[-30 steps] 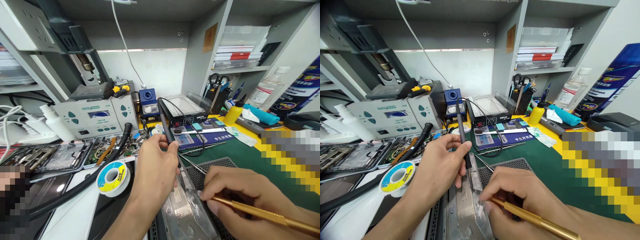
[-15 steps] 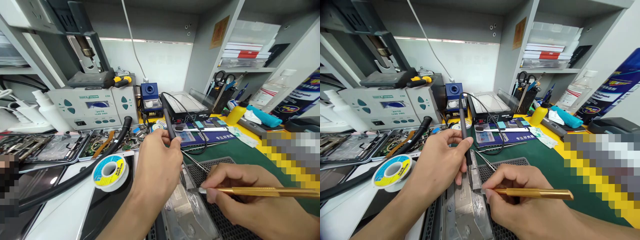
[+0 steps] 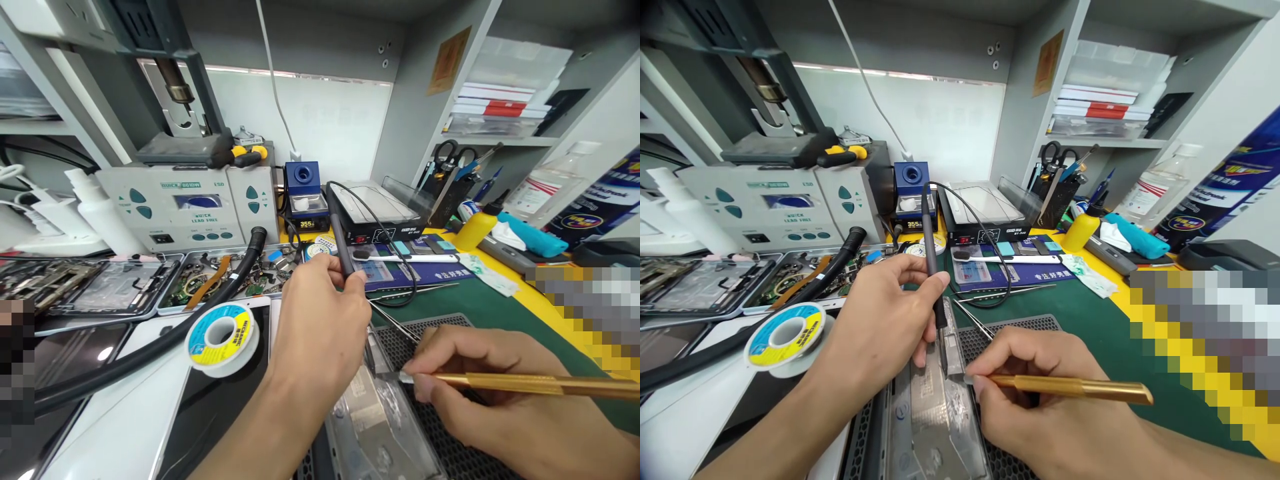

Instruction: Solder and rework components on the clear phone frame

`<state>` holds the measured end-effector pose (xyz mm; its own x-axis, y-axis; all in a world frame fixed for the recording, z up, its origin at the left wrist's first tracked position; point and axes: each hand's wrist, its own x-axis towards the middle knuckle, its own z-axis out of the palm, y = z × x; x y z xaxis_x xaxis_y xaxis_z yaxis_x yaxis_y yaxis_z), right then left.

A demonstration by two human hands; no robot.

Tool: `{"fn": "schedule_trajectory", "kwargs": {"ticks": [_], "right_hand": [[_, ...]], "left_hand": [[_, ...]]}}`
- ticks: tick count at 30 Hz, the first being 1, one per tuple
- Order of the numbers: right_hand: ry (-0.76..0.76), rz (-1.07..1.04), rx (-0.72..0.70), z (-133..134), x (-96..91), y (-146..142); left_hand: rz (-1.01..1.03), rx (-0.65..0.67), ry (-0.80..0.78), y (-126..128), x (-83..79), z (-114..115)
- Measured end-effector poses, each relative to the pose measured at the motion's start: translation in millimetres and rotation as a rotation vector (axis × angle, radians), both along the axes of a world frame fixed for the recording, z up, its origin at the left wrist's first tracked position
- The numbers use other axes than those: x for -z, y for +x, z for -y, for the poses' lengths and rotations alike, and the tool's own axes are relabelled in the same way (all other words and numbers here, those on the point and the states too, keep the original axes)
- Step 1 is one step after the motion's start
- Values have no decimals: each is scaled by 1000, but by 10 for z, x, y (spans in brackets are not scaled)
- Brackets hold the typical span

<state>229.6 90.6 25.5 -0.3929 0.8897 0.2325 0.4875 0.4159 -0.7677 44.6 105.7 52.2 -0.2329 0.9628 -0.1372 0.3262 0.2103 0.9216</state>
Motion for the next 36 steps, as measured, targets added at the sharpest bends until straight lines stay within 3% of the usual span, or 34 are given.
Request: {"fn": "schedule_trajectory", "kwargs": {"ticks": [23,28,36], "right_hand": [[-132,66,-54,21,70,117],[-48,86,-54,28,73,106],[-46,96,-70,32,116,139]], "left_hand": [[14,15,19,14,14,13],[3,18,25,10,28,5],[4,13,17,12,33,-9]]}}
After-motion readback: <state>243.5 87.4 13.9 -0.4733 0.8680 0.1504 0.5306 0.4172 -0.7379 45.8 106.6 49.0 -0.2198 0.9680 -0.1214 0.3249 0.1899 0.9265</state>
